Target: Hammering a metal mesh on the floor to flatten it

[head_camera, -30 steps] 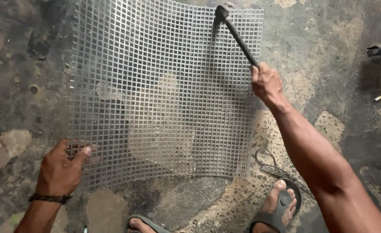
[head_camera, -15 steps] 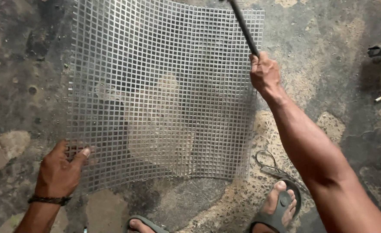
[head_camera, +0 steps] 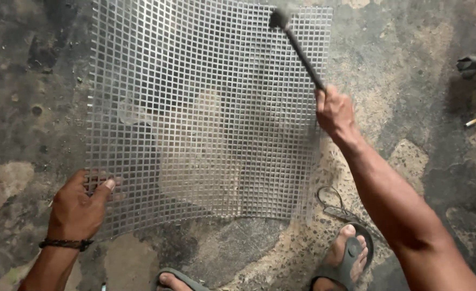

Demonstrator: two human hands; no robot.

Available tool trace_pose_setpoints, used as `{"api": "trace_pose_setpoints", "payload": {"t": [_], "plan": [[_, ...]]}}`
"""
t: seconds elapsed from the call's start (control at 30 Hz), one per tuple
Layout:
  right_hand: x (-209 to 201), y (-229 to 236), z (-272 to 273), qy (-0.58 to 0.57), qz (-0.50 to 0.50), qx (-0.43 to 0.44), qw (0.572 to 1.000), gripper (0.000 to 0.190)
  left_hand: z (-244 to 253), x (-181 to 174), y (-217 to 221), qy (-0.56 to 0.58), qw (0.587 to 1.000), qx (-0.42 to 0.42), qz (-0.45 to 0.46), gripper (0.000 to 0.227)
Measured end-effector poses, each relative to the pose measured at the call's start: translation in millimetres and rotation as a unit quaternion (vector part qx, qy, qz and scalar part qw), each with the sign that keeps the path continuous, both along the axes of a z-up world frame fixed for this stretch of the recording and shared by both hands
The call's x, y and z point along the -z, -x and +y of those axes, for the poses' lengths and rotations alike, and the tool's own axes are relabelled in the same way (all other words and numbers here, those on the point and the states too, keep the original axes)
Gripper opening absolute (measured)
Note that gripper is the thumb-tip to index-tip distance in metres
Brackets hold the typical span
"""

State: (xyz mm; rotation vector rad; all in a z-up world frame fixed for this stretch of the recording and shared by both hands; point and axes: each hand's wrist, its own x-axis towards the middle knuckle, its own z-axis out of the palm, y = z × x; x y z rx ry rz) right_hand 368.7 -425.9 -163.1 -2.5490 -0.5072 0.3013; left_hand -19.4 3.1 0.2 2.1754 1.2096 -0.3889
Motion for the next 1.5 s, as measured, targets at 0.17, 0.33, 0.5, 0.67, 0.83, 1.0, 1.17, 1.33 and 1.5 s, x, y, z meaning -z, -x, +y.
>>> {"api": "trace_pose_setpoints", "payload": {"t": [0.17, 0.33, 0.5, 0.67, 0.83, 1.0, 1.17, 1.33, 1.5], "plan": [[-26.4, 15.2, -7.0, -0.001, 0.025, 0.008, 1.000, 0.033, -4.5, 0.1, -2.3, -0.035, 0.999, 0.015, 0.033, 0.060], [-4.6, 34.6, -35.7, 0.022, -0.033, -0.067, 0.997, 0.038, -4.4, 4.2, 0.6, -0.030, 0.999, 0.015, 0.020, 0.060], [2.4, 62.9, -58.9, 0.058, -0.036, -0.054, 0.996, 0.040, -13.0, 0.7, -9.1, -0.034, 0.999, 0.018, -0.013, 0.038], [-15.5, 88.9, -71.9, 0.065, 0.039, -0.010, 0.997, 0.040, -17.6, 0.0, -14.2, -0.026, 0.999, 0.009, -0.020, 0.040], [-18.0, 86.0, -76.4, 0.085, 0.066, -0.024, 0.994, 0.031, -24.7, -7.9, -24.1, 0.028, 0.997, -0.042, -0.062, 0.022], [-8.0, 93.2, -89.9, 0.041, -0.023, -0.024, 0.999, 0.028, -26.1, -2.0, -26.4, -0.017, 0.996, 0.001, -0.092, 0.014], [-35.7, 92.6, -87.8, 0.069, 0.024, 0.003, 0.997, 0.036, -29.2, -5.4, -38.3, 0.007, 0.997, -0.043, -0.067, 0.014], [-16.9, 100.7, -100.1, 0.104, 0.025, -0.033, 0.994, 0.030, -43.1, -24.3, -57.1, 0.047, 0.992, -0.083, -0.086, 0.013], [-15.4, 131.6, -123.9, 0.028, 0.027, -0.028, 0.999, 0.026, -52.9, -27.6, -68.4, 0.036, 0.994, -0.089, -0.060, 0.012]]}}
